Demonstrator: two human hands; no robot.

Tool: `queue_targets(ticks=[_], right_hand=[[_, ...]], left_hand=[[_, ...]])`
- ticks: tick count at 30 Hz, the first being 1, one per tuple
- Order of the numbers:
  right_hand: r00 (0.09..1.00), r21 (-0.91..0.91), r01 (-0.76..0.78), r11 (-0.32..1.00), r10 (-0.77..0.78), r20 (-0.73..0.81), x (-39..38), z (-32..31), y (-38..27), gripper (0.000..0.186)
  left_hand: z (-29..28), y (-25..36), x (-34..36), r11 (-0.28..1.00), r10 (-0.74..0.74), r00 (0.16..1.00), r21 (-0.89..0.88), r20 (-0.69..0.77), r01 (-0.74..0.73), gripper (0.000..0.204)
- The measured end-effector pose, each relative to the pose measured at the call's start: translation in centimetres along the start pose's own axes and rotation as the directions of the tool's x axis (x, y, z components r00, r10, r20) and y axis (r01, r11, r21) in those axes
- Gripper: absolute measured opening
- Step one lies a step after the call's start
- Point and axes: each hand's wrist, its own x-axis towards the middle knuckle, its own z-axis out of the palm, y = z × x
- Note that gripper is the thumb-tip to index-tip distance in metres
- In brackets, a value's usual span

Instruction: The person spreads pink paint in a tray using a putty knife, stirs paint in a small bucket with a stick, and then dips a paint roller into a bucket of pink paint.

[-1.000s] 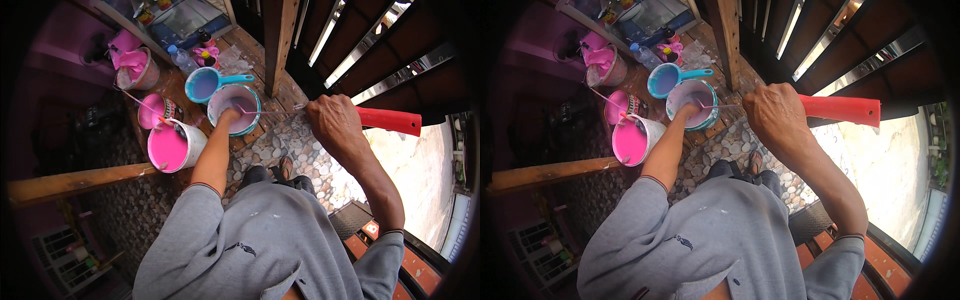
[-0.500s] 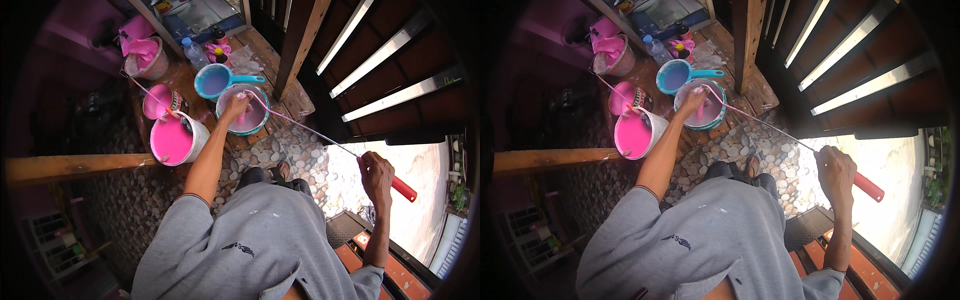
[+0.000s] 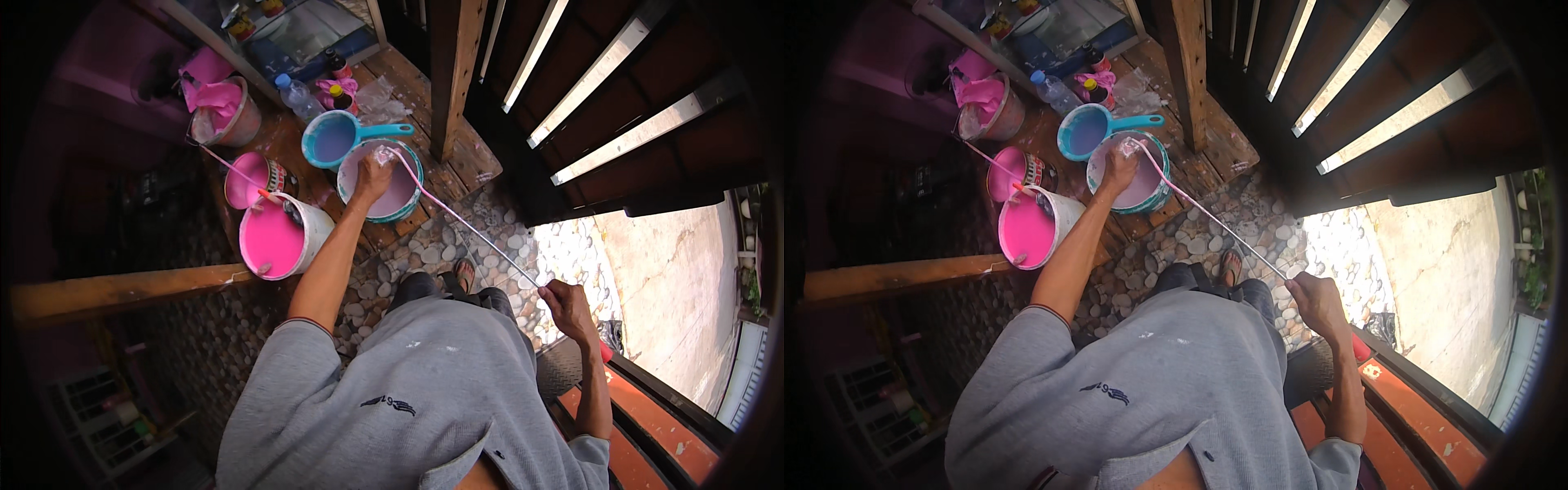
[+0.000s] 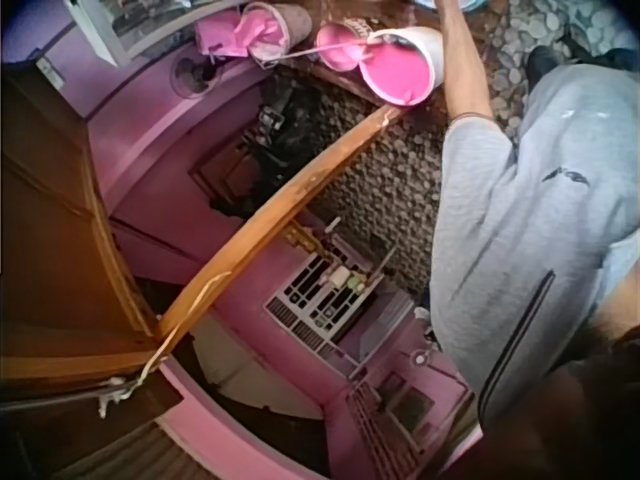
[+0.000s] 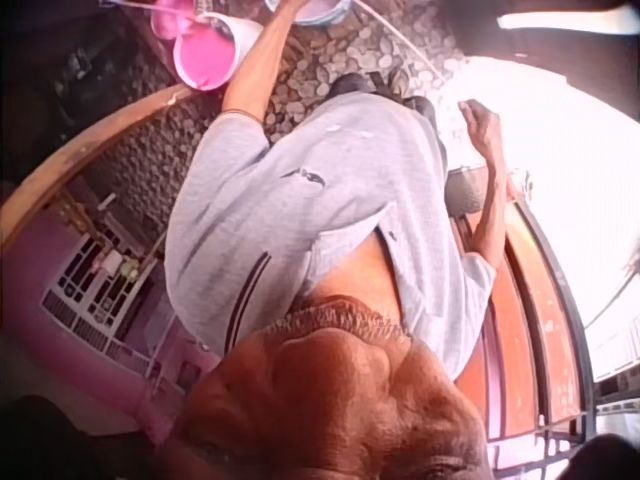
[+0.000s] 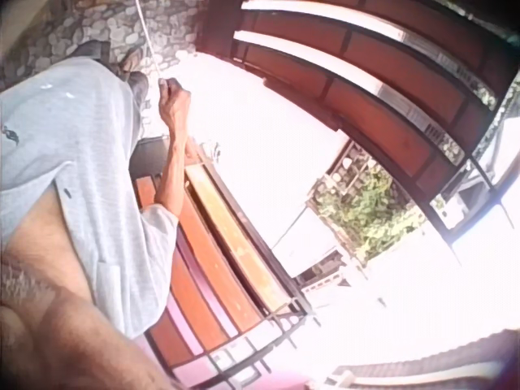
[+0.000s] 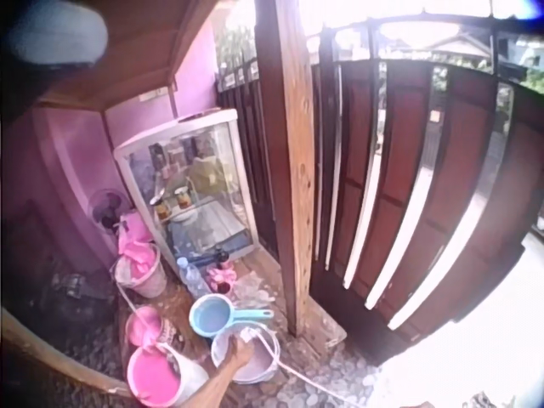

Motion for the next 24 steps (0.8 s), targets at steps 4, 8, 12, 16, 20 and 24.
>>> queue_targets(ticks=[4, 8, 12, 16, 20, 24], right_hand=[[1.0, -0.033, 0.018, 0.999, -0.018, -0.002, 0.2, 0.2, 0.5, 0.026], [1.0, -0.048, 0.011, 0.999, -0.011, -0.004, 0.4, 0.7, 0.7, 0.027], [1.0, -0.023, 0.007, 1.0, -0.007, 0.007, 0.6, 1.0, 1.5, 0.027], [1.0, 0.019, 0.022, 1.0, -0.022, -0.009, 0.8, 0.9, 2.4, 0.028], [1.0, 0.022, 0.007, 1.0, -0.007, -0.008, 1.0, 1.1, 3.0, 0.03], [0.993, 0.097, 0.022, 0.995, -0.01, -0.116, 0.7, 0.9, 3.3, 0.034]], left_hand=[[0.2, -1.9, -0.2, 0.951, -0.219, 0.961, -0.184, 0.166, 0.249, 0.02], [0.5, -3.3, 0.0, 0.885, -0.456, 0.86, 0.017, 0.229, 0.465, 0.026], [0.5, -2.5, 0.1, 0.982, -0.187, 0.968, 0.052, 0.169, 0.181, 0.031], [0.1, -1.1, -0.2, 0.93, -0.31, 0.907, -0.109, 0.285, 0.352, 0.035], [-0.2, -2.4, -0.8, 0.894, -0.432, 0.818, 0.062, 0.379, 0.443, 0.039], [0.9, -1.8, -0.3, 0.785, -0.619, 0.663, 0.361, 0.421, 0.504, 0.043]])
